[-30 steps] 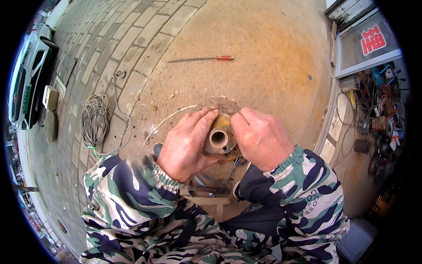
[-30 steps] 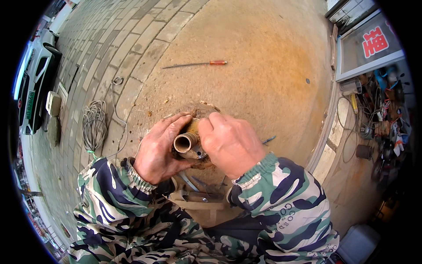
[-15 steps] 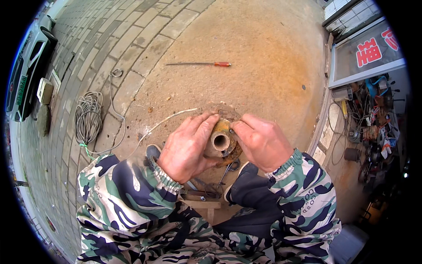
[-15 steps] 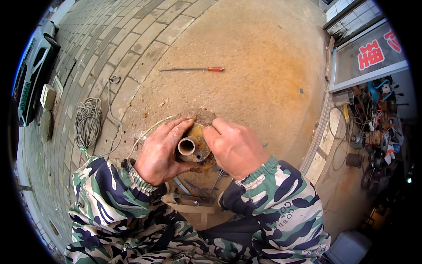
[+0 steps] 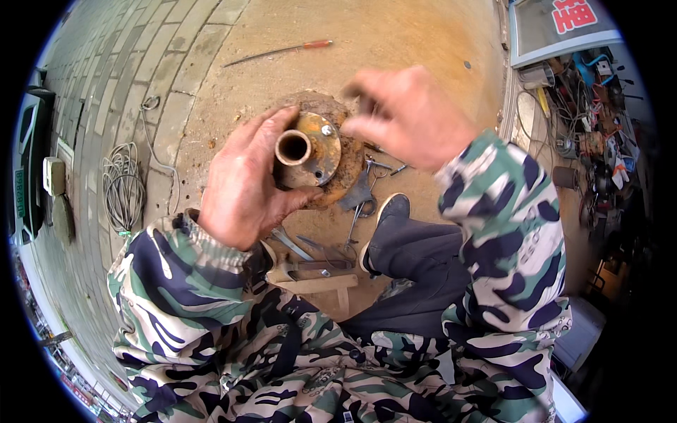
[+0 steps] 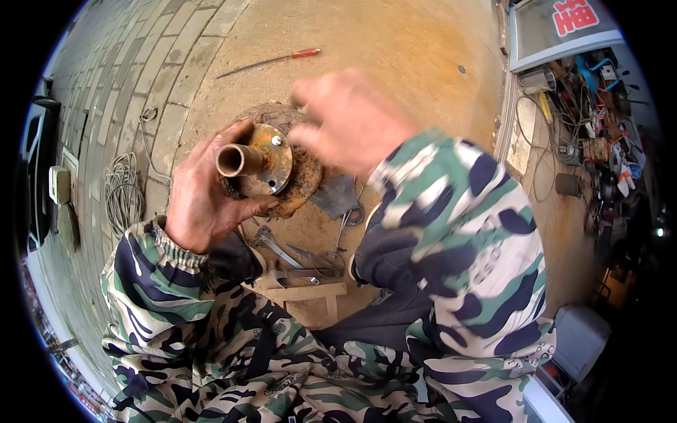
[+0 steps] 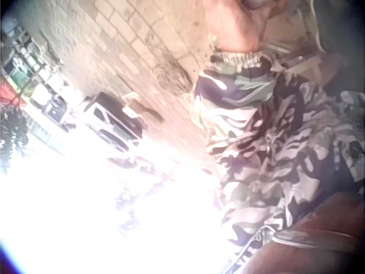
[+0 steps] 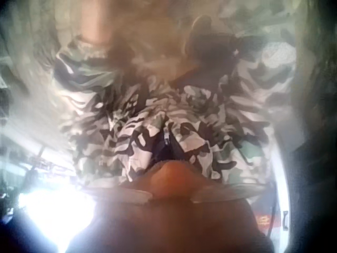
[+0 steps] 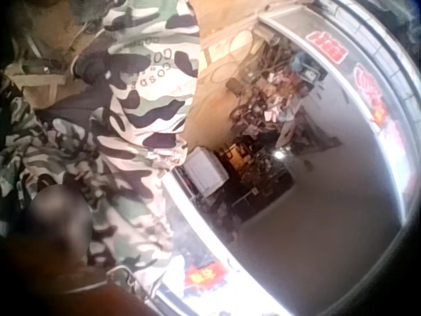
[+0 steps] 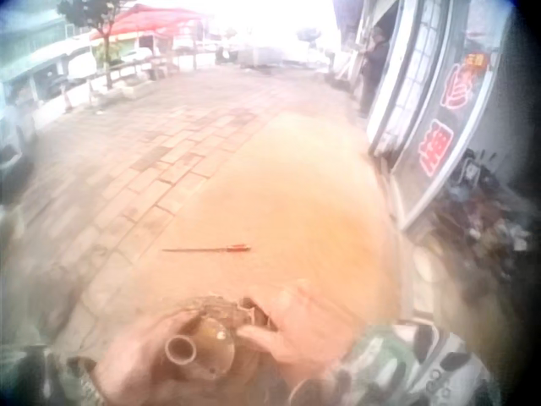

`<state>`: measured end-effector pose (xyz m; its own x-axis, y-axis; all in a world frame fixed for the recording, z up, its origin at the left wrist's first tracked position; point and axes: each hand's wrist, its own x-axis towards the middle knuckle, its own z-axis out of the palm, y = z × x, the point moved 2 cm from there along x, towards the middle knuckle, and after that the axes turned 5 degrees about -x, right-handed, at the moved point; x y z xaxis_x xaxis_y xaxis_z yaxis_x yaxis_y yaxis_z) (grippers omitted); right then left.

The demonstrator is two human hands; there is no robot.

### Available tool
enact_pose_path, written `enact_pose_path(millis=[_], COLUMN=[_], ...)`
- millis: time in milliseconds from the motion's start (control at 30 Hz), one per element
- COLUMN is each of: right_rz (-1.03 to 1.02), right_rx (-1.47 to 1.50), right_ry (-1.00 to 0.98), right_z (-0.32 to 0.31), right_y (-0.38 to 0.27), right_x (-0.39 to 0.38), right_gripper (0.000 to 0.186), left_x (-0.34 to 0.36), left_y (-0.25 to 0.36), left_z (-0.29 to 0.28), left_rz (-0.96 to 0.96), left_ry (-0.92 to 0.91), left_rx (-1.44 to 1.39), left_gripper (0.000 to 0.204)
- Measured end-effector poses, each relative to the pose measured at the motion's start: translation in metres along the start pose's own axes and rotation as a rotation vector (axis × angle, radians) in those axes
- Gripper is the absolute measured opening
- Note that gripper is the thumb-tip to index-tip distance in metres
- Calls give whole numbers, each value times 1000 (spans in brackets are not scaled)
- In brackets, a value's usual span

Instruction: The person sits on the ground and cleans a rusty mechanical part, then inserts bolts and secures them with nuts. They use a wrench to tighten the nuts and briefly enter a cluttered shop to retrieve additional hardware.

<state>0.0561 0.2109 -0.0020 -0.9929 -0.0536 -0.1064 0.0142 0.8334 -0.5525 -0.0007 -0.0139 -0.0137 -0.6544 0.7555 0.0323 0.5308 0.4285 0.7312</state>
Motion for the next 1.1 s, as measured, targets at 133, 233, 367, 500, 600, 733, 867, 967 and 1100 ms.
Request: enact_pose_path(millis=[133, 233, 367, 500, 600, 733, 867, 967, 1100], right_rz=[469, 614, 720, 763, 698, 712, 579, 669, 653], right_rx=[-119, -207, 47, 53, -62, -28, -173, -138, -94], right_ry=[288, 221, 240, 247, 361, 429, 510, 235, 422], right_z=[-38, 24, 142, 212, 270, 325, 362, 360, 332], right_y=[101, 184, 214, 234, 236, 242, 264, 276, 250], right_x=[-50, -88, -100, -118, -98, -95, -97, -88, -91], right_gripper=[21, 14, 12, 14, 19, 13, 17, 16, 27], left_x=[21, 20, 9, 8, 5, 10, 19, 15, 6], left_y=[15, 17, 25, 35, 40, 24, 26, 26, 20], left_z=[13, 7, -14, -22, -35, -46, -47, -58, -66], left_rz=[83, 96, 112, 164, 60, -103, -71, -100, -111], left_ry=[-38, -50, -3, -46, -47, 2, 13, -14, 98], left_rx=[-73, 0, 164, 238, 178, 160, 212, 238, 228], left_gripper=[94, 98, 103, 101, 75, 70, 62, 64, 45])
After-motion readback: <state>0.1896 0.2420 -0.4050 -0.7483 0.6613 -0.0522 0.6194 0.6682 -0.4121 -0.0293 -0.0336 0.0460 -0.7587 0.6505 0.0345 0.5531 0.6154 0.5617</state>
